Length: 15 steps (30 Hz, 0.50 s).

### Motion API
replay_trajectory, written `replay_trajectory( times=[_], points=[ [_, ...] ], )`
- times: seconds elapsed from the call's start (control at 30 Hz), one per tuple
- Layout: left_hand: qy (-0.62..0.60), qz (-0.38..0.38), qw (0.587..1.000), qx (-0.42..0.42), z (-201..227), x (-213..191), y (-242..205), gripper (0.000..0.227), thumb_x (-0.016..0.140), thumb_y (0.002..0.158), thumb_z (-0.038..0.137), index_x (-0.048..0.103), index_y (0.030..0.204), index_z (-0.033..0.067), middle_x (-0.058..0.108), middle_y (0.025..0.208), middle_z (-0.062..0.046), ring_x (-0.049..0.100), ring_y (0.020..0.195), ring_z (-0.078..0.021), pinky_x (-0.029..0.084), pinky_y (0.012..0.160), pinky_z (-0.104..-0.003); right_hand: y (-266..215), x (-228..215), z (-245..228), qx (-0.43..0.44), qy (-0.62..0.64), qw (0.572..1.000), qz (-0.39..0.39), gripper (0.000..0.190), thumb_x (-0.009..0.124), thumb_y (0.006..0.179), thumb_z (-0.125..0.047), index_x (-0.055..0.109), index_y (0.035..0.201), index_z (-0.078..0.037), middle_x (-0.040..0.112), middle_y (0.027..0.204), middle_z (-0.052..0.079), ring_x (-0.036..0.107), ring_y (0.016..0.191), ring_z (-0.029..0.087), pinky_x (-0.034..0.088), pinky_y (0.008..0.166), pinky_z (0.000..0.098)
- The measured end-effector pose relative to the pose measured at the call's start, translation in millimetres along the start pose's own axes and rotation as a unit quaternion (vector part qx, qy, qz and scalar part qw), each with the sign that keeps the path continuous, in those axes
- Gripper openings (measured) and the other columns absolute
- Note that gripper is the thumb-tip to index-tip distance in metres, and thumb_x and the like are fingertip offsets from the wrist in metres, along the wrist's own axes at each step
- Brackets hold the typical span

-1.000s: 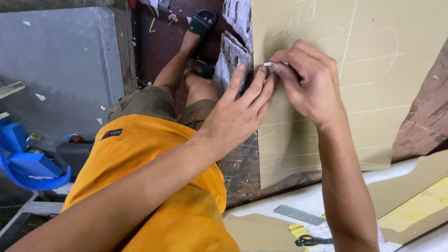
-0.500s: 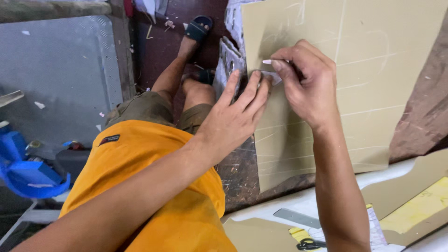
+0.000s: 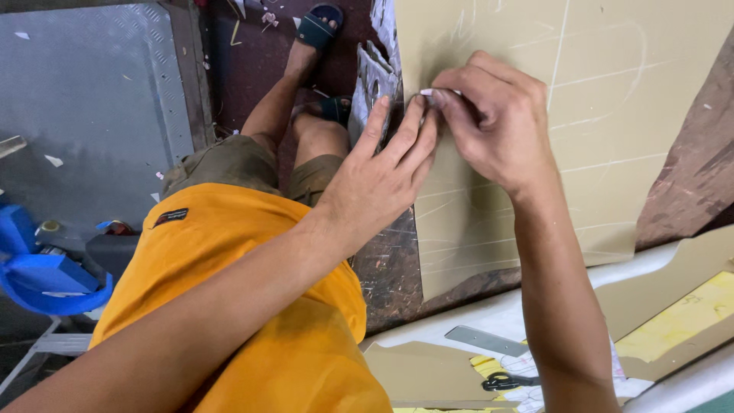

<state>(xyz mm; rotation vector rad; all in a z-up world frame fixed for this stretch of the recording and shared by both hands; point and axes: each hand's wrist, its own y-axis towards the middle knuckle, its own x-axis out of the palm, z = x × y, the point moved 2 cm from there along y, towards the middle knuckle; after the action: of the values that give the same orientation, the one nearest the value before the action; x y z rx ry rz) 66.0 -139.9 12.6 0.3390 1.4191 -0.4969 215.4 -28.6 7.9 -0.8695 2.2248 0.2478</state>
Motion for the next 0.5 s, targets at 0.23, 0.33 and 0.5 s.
replay_trajectory(
  times=[0.23,0.33,0.5],
  points=[
    [0.006,0.005,1.000,-0.005,-1,-2,0,0.054,0.058,0.092,0.028,0.066,0.137,-0.0009,0.049,0.153,-0.019,0.038,0.146,-0.0364,0.027,0.122,-0.057,-6,-6,3,0.029,0.017,0.999,0.001,0.007,0.078,0.098,0.005,0.074,0.101,0.000,0.063,0.085,0.008,0.057,0.071,0.016,0.044,0.064,0.0300],
    [-0.002,0.008,1.000,0.000,0,0,-1,0.053,0.057,0.093,0.028,0.066,0.137,-0.0008,0.049,0.153,-0.019,0.039,0.146,-0.0369,0.027,0.121,-0.057,-6,-4,6,0.018,0.016,1.000,0.007,0.009,0.078,0.097,0.006,0.074,0.102,0.000,0.063,0.084,0.008,0.056,0.068,0.015,0.043,0.064,0.0302],
    [0.016,0.001,1.000,0.000,1,3,-1,0.053,0.057,0.096,0.028,0.064,0.140,-0.0005,0.048,0.156,-0.018,0.037,0.149,-0.0360,0.027,0.123,-0.056,-12,-11,11,0.006,0.003,1.000,-0.007,0.011,0.077,0.095,0.008,0.075,0.103,0.000,0.062,0.084,0.008,0.055,0.068,0.015,0.043,0.062,0.0280]
  ],
)
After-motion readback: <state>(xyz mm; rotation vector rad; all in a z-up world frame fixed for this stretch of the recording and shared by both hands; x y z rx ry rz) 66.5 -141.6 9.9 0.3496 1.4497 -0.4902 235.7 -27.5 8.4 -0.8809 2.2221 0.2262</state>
